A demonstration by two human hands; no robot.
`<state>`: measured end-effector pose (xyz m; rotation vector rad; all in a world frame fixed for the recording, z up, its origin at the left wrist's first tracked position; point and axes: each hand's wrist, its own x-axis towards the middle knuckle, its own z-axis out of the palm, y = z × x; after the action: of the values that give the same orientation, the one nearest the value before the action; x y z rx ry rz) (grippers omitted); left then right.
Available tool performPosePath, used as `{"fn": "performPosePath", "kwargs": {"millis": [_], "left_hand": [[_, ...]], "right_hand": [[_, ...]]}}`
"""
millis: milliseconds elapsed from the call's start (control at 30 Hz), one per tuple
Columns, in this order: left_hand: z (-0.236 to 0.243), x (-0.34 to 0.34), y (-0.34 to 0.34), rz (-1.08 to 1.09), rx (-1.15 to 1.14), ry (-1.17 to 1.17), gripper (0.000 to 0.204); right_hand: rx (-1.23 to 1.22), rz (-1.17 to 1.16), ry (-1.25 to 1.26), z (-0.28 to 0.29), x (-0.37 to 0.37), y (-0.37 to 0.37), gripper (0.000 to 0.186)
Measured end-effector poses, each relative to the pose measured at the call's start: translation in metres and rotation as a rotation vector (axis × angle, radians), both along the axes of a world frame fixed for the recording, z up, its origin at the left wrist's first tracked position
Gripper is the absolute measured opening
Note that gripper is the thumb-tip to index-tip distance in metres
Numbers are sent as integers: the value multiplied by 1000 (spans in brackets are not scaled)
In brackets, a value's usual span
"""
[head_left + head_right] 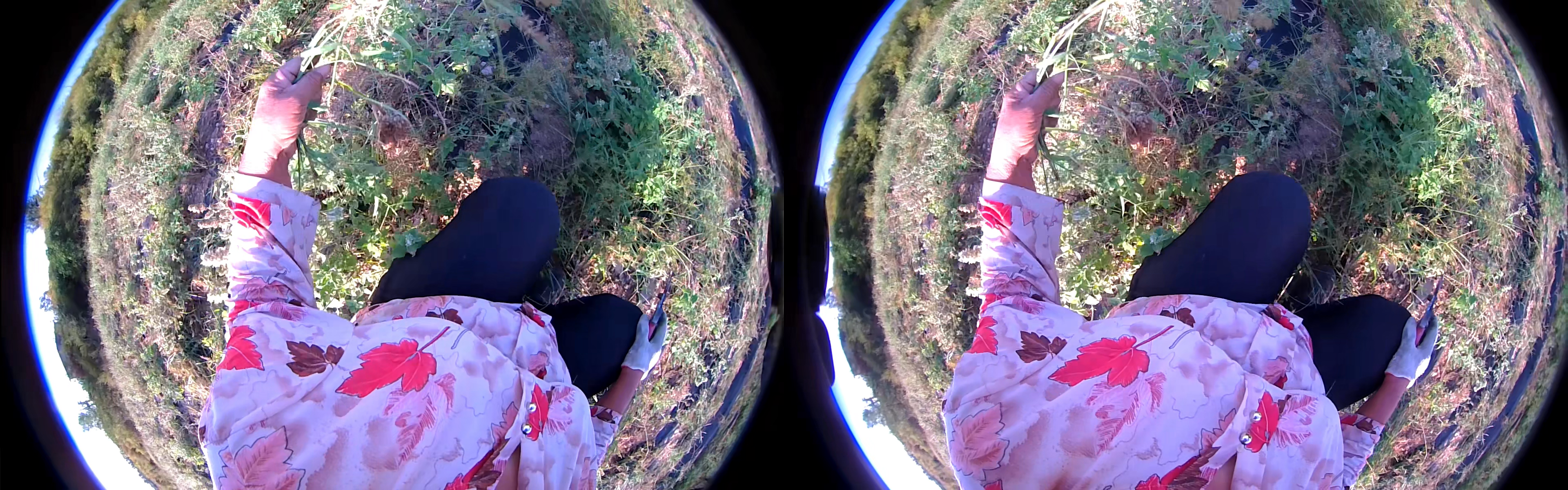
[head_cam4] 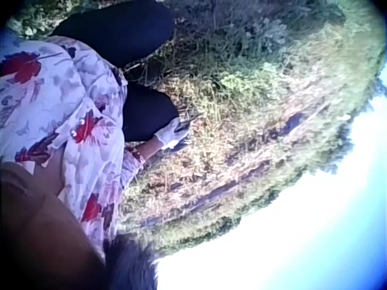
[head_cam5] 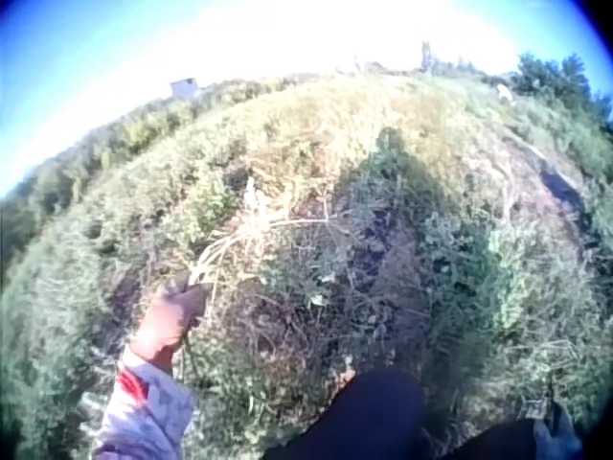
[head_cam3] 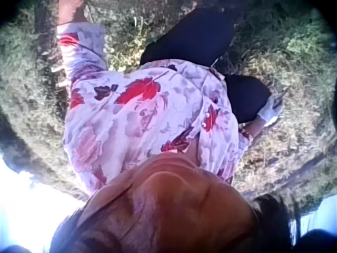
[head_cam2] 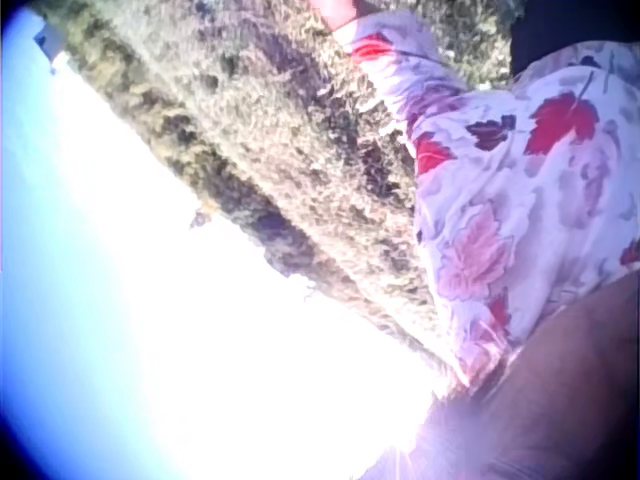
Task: The person kneels on the ground and repeatedly pulls weeds from the soil by hand. They gather the removed weeds and place them aside while continuing to clear the area.
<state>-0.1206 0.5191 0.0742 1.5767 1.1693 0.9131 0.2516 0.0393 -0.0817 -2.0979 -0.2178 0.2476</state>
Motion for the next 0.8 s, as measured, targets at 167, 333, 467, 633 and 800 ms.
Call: {"fn": "performPosePath", "kwargs": {"millis": [167,333,467,633,800], "left_hand": [[55,-21,37,208,266,-118,15],[29,-82,105,394,159,-103,25],[-12,-153,153,895,656,859,65],[-47,-64,111,634,413,1418,88],[-117,52,98,-231,872,1103,44]], "right_hand": [[164,39,42,-29,12,-12,50],[12,17,-36,-14,6,-9,50],[-21,-4,5,-26,6,-15,50],[-96,-7,-122,2,-8,-1,49],[-121,-93,32,7,-1,0,50]]}}
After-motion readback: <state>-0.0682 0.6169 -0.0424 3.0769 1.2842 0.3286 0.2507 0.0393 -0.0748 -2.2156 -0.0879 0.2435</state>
